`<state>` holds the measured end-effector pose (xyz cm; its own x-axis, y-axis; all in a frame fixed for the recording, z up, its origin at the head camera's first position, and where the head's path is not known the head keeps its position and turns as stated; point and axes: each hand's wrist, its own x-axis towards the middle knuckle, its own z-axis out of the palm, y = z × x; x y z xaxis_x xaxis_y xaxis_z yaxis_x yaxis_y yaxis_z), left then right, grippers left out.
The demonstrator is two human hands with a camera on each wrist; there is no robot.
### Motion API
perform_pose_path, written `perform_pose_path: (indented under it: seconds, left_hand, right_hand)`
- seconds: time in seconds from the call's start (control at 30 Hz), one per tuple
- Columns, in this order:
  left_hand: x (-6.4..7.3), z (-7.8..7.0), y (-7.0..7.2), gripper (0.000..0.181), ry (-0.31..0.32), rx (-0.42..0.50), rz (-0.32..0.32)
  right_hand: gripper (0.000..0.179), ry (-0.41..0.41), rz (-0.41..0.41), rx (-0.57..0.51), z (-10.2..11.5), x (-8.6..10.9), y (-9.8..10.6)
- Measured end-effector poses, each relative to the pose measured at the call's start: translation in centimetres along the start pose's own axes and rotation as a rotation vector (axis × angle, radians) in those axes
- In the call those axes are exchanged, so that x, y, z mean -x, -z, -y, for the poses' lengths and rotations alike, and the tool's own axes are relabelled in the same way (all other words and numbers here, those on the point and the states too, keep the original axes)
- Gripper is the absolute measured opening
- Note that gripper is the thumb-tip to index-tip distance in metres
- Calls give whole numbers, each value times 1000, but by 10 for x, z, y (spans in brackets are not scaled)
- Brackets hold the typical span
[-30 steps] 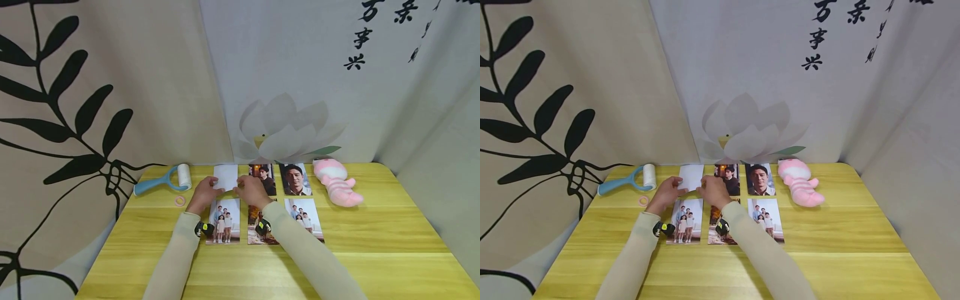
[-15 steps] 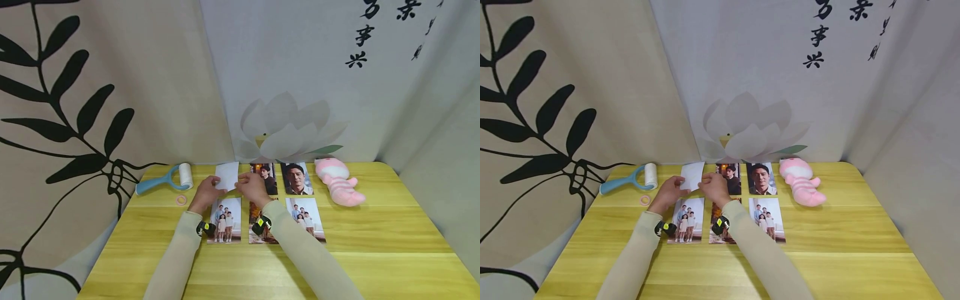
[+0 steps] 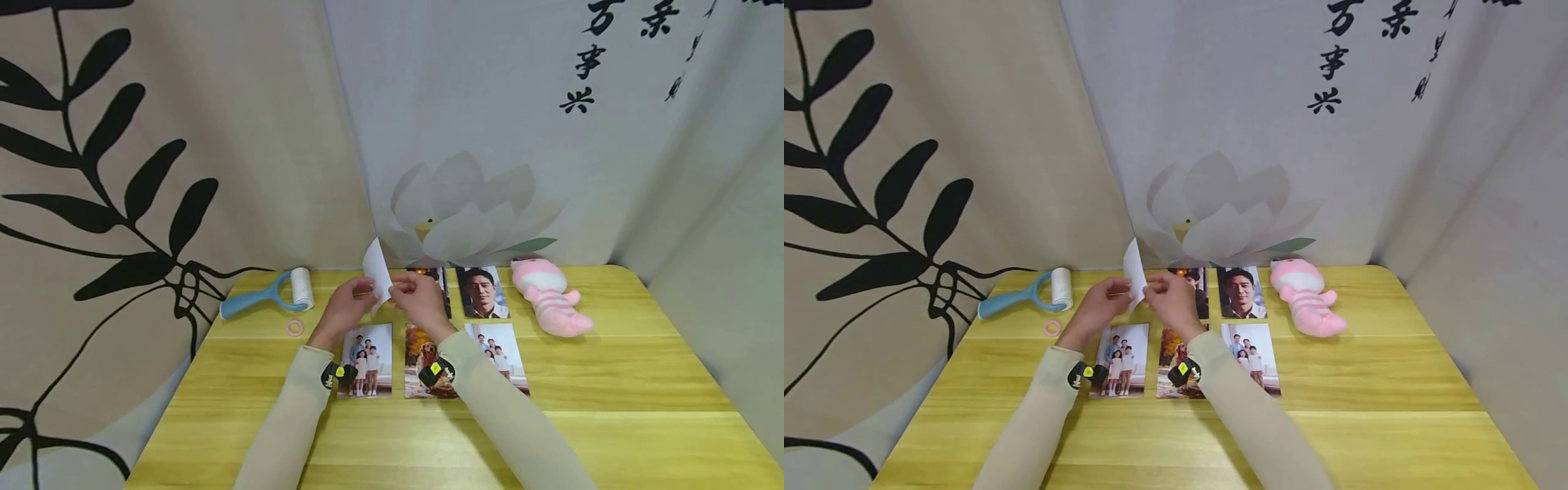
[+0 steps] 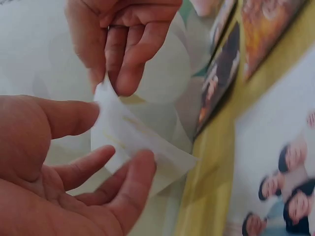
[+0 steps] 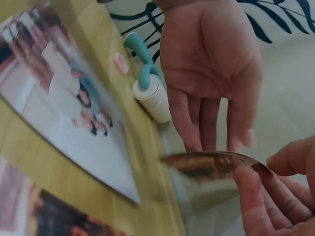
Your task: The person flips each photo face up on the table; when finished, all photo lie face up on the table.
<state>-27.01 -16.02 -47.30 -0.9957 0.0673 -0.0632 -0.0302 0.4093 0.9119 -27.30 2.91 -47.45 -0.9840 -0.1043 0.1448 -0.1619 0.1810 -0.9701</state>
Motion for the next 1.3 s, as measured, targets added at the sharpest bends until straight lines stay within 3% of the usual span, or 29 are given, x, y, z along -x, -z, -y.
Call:
perform_pose_path:
  seconds: [0.13,0.27,0.37,0.53,0.73,0.97,1.13,1.3]
  left_hand:
    - [1,-9,-6,43,-10,159,14]
    - [4,-15,-12,44,12,320,35]
    - [5,-18,-14,47,19,374,32]
    - [7,-19,-16,43,18,341,-11]
    - [9,-15,-14,33,13,340,-37]
    - [7,-13,-8,33,35,365,-30]
    - [6,-14,-3,32,49,373,-36]
    - [8,-10,1,28,42,360,-55]
  right_hand:
    - [27,23,-18,12,6,5,1]
    - [24,63,-6,108,10,12,-1]
    - [20,116,-3,198,10,17,-7]
    - [16,207,12,312,9,23,-15]
    - [17,268,49,366,8,25,-16]
    - [21,254,56,301,14,24,-3]
    - [22,252,-14,287,17,17,13]
    - [26,189,-77,279,8,11,26]
